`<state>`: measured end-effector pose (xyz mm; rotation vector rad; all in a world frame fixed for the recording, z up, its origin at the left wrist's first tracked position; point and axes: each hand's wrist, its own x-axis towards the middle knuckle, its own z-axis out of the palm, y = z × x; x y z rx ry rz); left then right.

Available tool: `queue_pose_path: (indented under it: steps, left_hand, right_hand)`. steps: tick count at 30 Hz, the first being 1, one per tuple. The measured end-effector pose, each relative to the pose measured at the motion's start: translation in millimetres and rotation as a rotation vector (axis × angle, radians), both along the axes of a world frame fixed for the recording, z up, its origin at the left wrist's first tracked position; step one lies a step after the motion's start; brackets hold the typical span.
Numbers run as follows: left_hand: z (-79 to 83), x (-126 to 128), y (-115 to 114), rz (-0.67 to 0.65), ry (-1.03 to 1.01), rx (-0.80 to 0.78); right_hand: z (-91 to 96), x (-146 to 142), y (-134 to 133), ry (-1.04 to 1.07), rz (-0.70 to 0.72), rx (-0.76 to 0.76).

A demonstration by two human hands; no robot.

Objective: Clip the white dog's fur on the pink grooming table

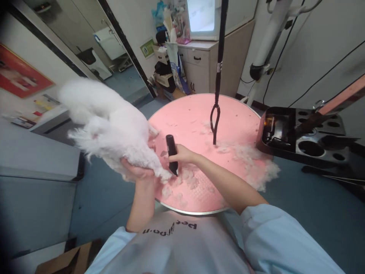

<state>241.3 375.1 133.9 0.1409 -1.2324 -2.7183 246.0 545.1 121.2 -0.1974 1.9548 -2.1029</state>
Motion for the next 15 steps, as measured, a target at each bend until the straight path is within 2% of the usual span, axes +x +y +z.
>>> queue_pose_path:
  steps: [3,4,6,9,12,14,15]
  left_hand:
    - [-9.1,-2.5,-5.9,-0.136,-0.048,-0.008]
    - [-13.3,-5.0,-8.3,-0.189,-0.072,-0.032]
    - [-22.3,-11.8,-12.4,-0.282,-0.107,-0.085]
    - [-34.6,-23.2,-14.7,-0.405,-0.094,-0.105]
    - [-44.9,-31.1,-13.7,-0.520,-0.109,-0.115]
    - [-50.9,-33.5,-12.3,-0.526,-0.146,-0.126]
    - [-53.3,-34.2,-10.9,-0.488,-0.143,-0.120]
  right_hand:
    - [8.3,4.3,14.5,0.008,-0.262,-0.080]
    - [11.4,7.8,16.7,0.025,-0.319,-0.130]
    - [17.1,18.5,16.8,0.079,-0.349,-0.169]
    - [21.6,40.0,7.4,0.225,-0.358,-0.040]
    - [17.0,60.1,-8.2,0.358,-0.367,0.116]
    - [10.5,71.2,-16.8,0.423,-0.375,0.225]
    - [7.4,76.3,-19.5,0.465,-0.389,0.277]
